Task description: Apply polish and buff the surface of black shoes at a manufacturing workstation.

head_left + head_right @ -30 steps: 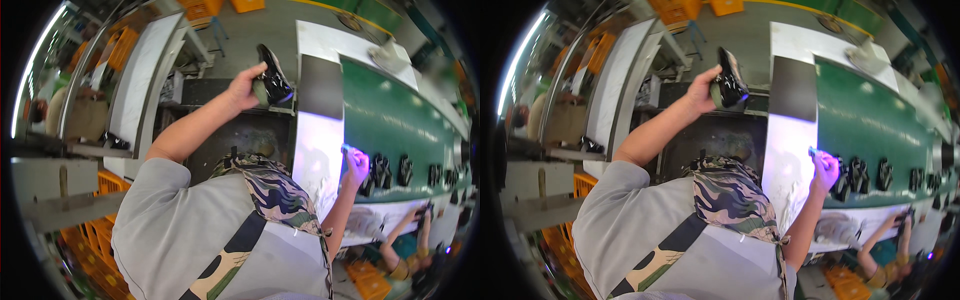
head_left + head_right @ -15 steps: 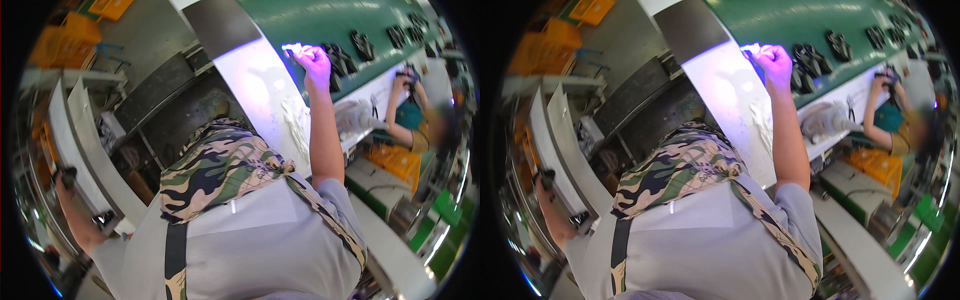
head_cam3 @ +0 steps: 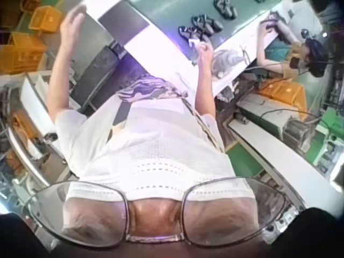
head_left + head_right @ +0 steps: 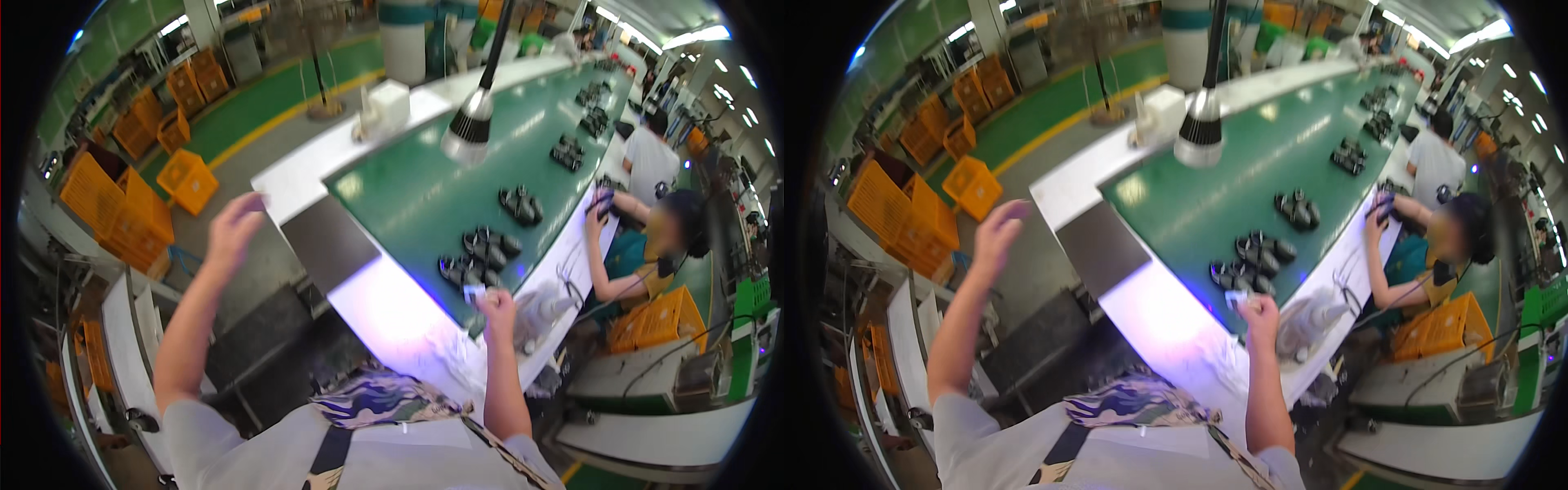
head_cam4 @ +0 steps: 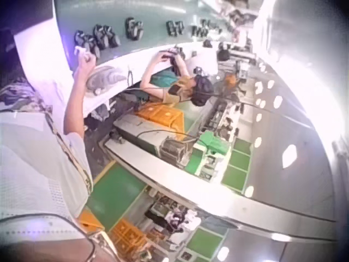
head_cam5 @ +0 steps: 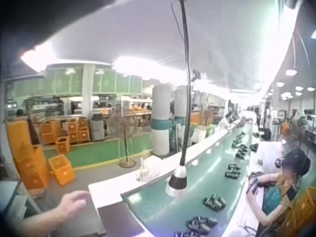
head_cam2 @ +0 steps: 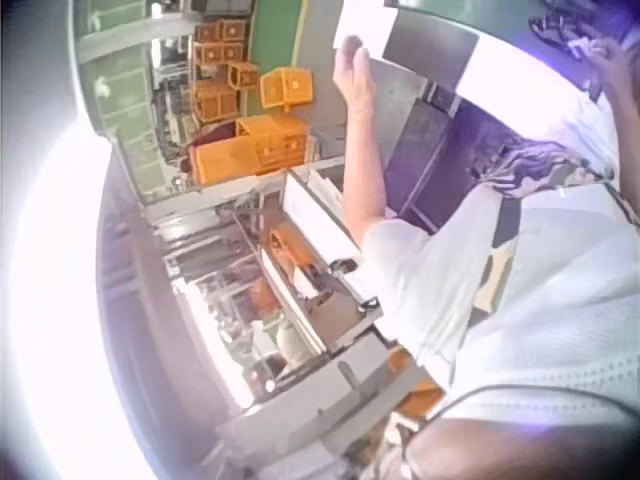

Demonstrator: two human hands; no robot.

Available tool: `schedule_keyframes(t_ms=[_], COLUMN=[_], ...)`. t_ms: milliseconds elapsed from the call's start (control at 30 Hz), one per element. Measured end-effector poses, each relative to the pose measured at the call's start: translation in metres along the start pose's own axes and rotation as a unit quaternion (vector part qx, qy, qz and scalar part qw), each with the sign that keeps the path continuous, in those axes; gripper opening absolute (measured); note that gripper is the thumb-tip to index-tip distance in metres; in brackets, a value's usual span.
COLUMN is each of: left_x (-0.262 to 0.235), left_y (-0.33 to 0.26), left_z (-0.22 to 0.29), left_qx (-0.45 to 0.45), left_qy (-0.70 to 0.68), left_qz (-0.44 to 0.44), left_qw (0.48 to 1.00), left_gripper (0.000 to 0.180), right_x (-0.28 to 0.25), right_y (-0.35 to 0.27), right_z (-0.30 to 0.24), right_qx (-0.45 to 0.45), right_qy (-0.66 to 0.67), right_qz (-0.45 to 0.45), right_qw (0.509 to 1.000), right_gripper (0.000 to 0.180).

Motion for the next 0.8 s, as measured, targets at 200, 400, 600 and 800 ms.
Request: schedule_keyframes(t_ms=[200,400,600,800], left_x=[0.032,0.110,0.143,0.132], left_y=[0.090,0.136,0.119,0.100], left_z=[0.228,0.308,0.328,0.335], left_qx=[0.272,0.328,0.326,0.328], left_qy=[-0.207,-0.338,-0.304,-0.278], left_qz=[-0.019,-0.185,-0.134,-0.081], left_qw=[0.940,0.863,0.885,0.899], left_gripper=[0.060,0.067,0.052,0.038], right_x=[-0.036,-0.039,-0.059,-0.072], right_y=[-0.018,-0.032,-0.055,-0.059], right_z=[-0.053,-0.068,-0.060,-0.058], right_qx=[-0.091,-0.107,-0.084,-0.076], right_qy=[0.036,0.134,0.111,0.055], right_qz=[0.052,0.055,0.103,0.130], right_qw=[0.994,0.984,0.985,0.987], right_gripper=[0.022,0.022,0.023,0.021])
Point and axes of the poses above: each hand's wrist, its own y-axis towards the middle knuckle, its own x-axis out of the palm, z = x × y, the point moved 8 cm from there along y, towards the middle knuckle, and after that the axes turned 15 degrees about y, right-handed, at the moved point
